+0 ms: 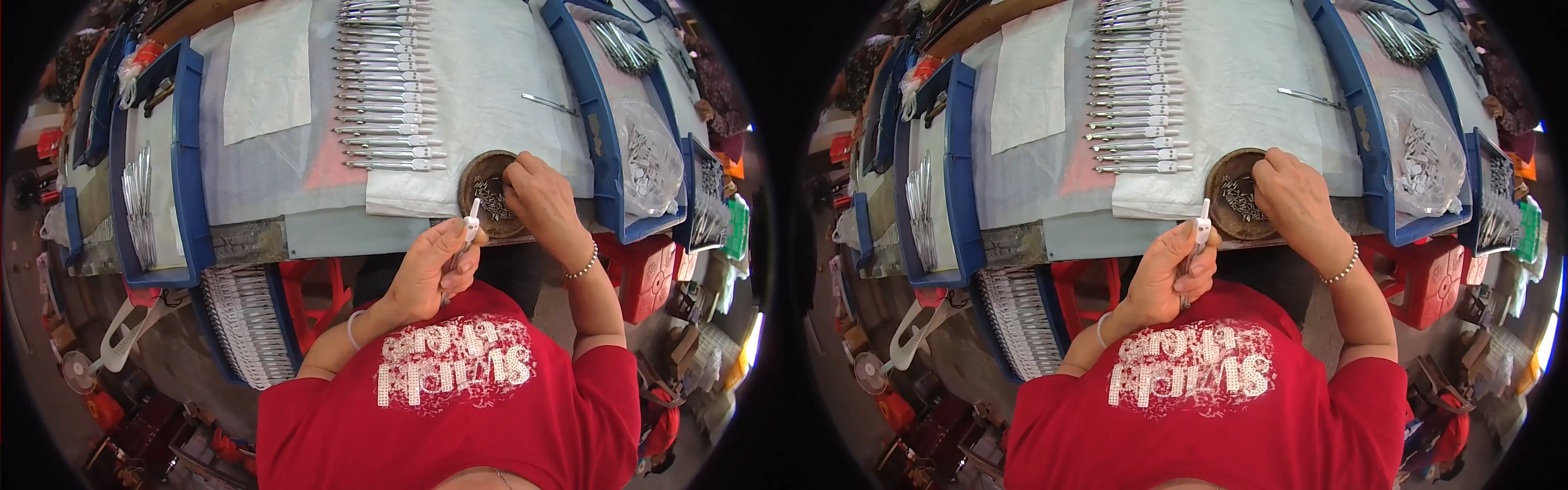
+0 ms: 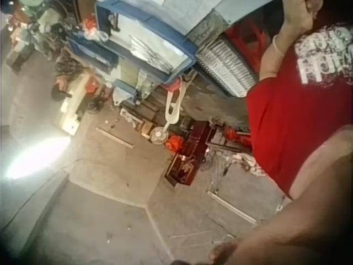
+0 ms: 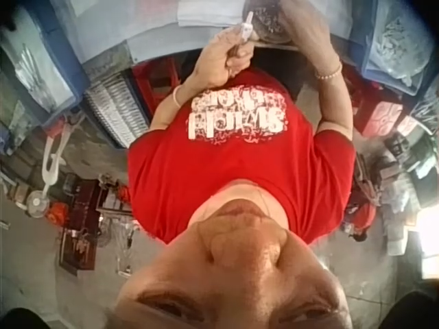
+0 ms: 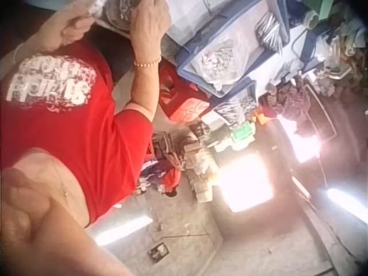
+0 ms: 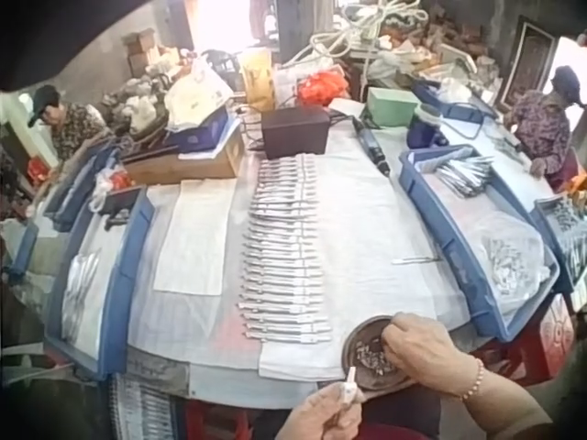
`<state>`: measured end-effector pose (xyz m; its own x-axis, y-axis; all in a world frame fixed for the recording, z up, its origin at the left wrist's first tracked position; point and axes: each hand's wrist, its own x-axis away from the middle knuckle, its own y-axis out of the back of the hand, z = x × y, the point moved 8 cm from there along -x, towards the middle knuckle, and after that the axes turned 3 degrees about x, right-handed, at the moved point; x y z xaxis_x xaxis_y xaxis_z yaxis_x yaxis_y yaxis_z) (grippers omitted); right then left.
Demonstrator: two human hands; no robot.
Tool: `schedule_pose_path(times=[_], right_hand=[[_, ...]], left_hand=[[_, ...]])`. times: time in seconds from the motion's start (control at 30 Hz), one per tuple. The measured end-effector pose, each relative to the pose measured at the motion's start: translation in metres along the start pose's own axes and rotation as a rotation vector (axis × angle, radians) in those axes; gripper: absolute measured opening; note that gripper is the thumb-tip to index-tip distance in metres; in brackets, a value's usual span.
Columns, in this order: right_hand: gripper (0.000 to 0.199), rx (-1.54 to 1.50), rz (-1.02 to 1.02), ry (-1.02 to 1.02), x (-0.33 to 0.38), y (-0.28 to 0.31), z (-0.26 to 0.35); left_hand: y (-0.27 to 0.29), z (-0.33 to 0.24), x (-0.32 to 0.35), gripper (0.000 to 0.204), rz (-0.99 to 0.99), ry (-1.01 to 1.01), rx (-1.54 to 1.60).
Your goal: Assembling small metal shafts with white plastic fittings and other components at a factory workbench.
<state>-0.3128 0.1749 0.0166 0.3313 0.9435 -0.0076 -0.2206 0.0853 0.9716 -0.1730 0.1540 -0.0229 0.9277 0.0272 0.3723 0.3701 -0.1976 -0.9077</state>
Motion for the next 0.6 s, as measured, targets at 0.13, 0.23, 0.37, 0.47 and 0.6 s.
schedule_pose_path(times=[0.13,0.23,0.37,0.47,0.6], right_hand=[[0.008,-0.091,-0.016,0.004,0.000,0.003,0.000],[0.008,-0.434,-0.003,-0.029,0.003,0.016,0.008],[0.007,-0.910,0.120,-0.079,0.008,0.025,0.027],[0.008,-1.060,0.141,-0.108,0.010,0.012,0.031],[0.007,-1.129,0.172,-0.178,0.008,0.008,0.030]], left_hand=[[0.004,0.002,-0.002,0.033,0.013,0.006,0.082],[0.008,0.003,-0.005,0.031,0.019,0.013,0.144],[0.008,0.005,-0.010,0.033,-0.010,0.045,0.177],[0.003,0.003,-0.011,0.033,0.003,0.032,0.160],[0.000,0.000,-0.011,0.032,-0.013,0.027,0.117]])
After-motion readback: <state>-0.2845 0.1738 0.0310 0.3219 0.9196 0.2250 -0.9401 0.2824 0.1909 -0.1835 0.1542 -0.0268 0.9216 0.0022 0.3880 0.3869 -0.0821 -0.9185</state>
